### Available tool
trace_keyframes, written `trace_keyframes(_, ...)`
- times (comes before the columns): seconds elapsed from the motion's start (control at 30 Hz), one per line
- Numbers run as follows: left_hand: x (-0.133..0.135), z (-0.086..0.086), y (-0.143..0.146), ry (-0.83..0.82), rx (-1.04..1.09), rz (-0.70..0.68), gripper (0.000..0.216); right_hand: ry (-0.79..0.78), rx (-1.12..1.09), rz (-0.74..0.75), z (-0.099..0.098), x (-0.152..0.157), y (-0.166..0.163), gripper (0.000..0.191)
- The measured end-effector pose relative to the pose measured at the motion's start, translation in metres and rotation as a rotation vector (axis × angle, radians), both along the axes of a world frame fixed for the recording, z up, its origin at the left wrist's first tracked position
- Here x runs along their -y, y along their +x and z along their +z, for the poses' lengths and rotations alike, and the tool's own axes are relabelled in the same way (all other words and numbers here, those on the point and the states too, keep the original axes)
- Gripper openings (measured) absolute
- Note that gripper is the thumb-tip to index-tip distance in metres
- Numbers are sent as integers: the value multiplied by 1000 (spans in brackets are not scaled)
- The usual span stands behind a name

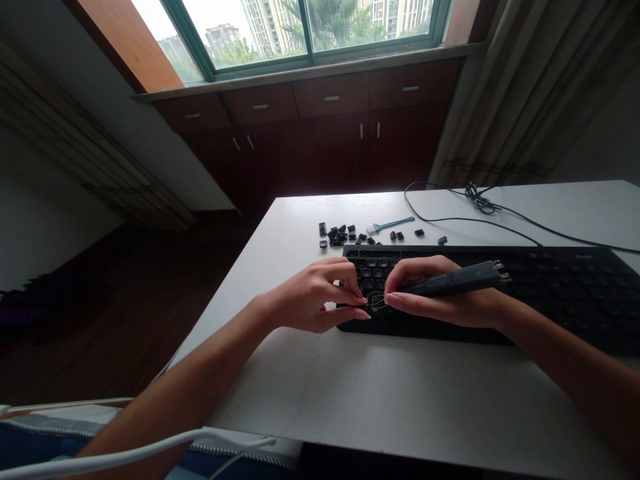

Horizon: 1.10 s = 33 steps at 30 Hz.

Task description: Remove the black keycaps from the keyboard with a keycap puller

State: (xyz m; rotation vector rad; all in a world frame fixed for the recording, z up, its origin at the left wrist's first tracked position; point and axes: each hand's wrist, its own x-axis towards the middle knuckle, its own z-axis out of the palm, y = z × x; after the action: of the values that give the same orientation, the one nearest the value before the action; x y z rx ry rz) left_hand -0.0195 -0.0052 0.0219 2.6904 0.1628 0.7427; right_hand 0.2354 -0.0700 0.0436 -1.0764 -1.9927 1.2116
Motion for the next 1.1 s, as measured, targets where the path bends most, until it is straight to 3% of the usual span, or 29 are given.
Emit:
trace_keyframes(0.37,0,13,-6,107,-7,31,4,-58,-35,-8,-1,0,1,23)
trace_keyframes(0.5,-4,8,-8,121,15,78,19,-95,-23,-27,-2,0,3,22)
trace_keyframes(0.7,-1,3,-2,98,14,7,30,-70,-22,-75,-4,3,-4,34)
trace_keyframes(1.1,3,2,-1,-66,0,-4,14,-76,9,-201,-13,11,-18,36)
